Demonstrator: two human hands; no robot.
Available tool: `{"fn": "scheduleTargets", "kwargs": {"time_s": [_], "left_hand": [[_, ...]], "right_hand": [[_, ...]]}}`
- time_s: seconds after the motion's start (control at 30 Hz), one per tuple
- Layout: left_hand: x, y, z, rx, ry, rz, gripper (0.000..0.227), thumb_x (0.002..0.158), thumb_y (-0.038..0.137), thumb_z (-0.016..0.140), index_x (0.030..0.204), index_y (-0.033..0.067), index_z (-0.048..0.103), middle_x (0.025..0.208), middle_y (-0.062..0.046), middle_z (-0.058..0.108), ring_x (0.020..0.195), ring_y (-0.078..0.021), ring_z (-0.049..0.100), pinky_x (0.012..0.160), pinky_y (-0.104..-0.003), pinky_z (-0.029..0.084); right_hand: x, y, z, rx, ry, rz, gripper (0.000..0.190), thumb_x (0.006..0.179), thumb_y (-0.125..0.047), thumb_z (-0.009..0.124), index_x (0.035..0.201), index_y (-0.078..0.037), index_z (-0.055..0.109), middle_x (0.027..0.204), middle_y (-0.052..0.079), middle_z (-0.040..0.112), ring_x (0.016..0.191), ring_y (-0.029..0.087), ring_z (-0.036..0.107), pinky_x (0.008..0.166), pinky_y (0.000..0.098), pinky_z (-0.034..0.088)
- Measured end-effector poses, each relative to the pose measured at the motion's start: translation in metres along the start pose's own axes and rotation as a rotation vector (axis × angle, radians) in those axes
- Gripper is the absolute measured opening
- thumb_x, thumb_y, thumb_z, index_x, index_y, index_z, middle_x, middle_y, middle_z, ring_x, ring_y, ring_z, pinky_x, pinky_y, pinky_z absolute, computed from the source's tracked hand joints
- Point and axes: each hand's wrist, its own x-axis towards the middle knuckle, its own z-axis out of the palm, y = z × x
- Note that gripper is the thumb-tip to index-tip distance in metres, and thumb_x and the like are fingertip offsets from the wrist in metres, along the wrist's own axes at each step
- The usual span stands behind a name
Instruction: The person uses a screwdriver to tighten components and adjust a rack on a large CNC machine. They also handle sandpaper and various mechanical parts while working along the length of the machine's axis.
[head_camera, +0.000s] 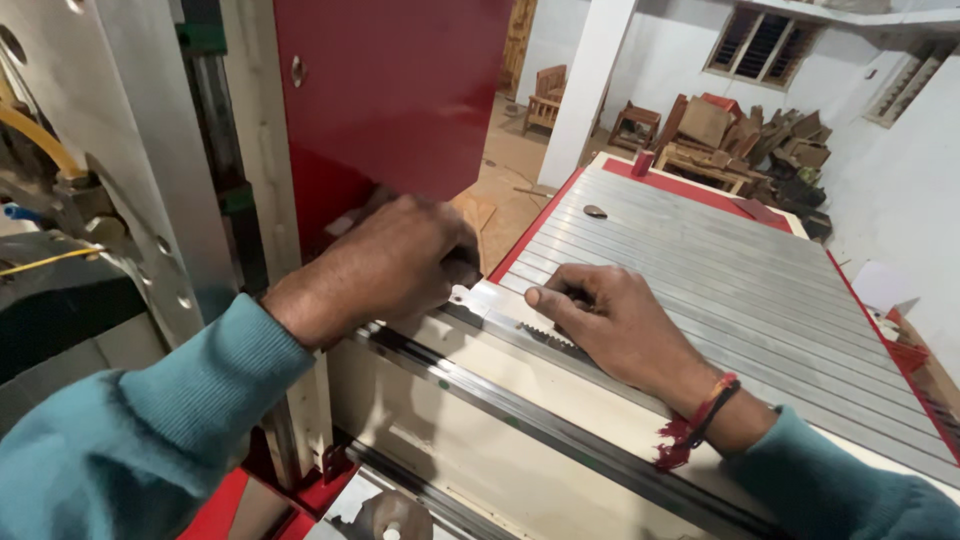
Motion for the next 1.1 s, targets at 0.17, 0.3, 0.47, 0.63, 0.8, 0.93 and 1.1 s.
{"fn": "scheduleTargets", "kwargs": {"time_s": [0.17,0.3,0.47,0.63,0.8,0.93,1.1], "left_hand": [[-0.005,-0.007,0.004,0.044,0.040,0.070,0.010,0.083,0.008,0.075,0.091,0.0036,0.078,0.081,-0.012,0.077,0.069,-0.0235,0.076,0.074,-0.038,0.061],[-0.004,-0.006,-0.001,0.122,-0.020,0.049,0.009,0.084,0.010,0.076,0.090,0.0054,0.079,0.081,-0.011,0.078,0.072,-0.0217,0.076,0.077,-0.037,0.061],[-0.003,-0.002,-0.004,0.217,-0.049,0.083,0.013,0.084,0.016,0.077,0.095,0.0085,0.079,0.085,-0.010,0.077,0.075,-0.0223,0.075,0.081,-0.040,0.058],[-0.002,0.001,0.000,0.222,-0.070,0.063,0.012,0.086,0.018,0.078,0.093,0.0087,0.079,0.086,-0.009,0.077,0.079,-0.0220,0.074,0.090,-0.044,0.053],[-0.002,0.000,0.000,0.216,-0.038,0.149,0.007,0.086,0.006,0.072,0.083,0.0035,0.077,0.079,-0.012,0.075,0.073,-0.0222,0.074,0.079,-0.040,0.060],[-0.003,0.003,0.004,0.361,0.013,0.184,0.013,0.089,0.001,0.067,0.079,0.0039,0.074,0.068,-0.012,0.073,0.064,-0.0220,0.074,0.077,-0.041,0.059],[0.000,0.000,0.002,0.130,-0.046,0.052,0.008,0.087,0.007,0.069,0.080,0.0032,0.072,0.064,-0.012,0.074,0.059,-0.0226,0.074,0.071,-0.040,0.060]], "right_hand": [[0.000,-0.002,0.002,0.023,0.006,-0.001,0.038,0.094,-0.038,0.067,0.083,-0.002,0.076,0.053,0.004,0.055,0.051,0.010,0.044,0.044,0.0337,0.038],[0.002,-0.001,0.002,-0.012,0.001,0.011,0.039,0.093,-0.039,0.067,0.084,-0.003,0.078,0.054,0.005,0.057,0.051,0.011,0.046,0.045,0.0339,0.038],[0.003,-0.001,0.003,-0.015,-0.006,0.006,0.040,0.093,-0.041,0.065,0.085,-0.004,0.078,0.053,0.004,0.059,0.050,0.010,0.049,0.044,0.0333,0.040],[0.003,-0.003,0.003,-0.023,-0.015,0.043,0.040,0.093,-0.041,0.065,0.085,-0.005,0.079,0.052,0.005,0.059,0.048,0.011,0.047,0.044,0.0341,0.038],[0.005,-0.003,0.003,-0.050,-0.041,0.098,0.040,0.092,-0.042,0.064,0.084,-0.006,0.079,0.052,0.005,0.062,0.046,0.013,0.049,0.043,0.0347,0.039],[0.002,-0.003,0.002,-0.036,-0.026,0.062,0.040,0.092,-0.042,0.065,0.082,-0.005,0.079,0.052,0.005,0.062,0.046,0.012,0.050,0.043,0.0346,0.040],[0.003,-0.004,0.002,-0.024,-0.016,0.032,0.041,0.092,-0.041,0.066,0.080,-0.003,0.077,0.052,0.006,0.060,0.048,0.012,0.050,0.044,0.0348,0.040]]}}
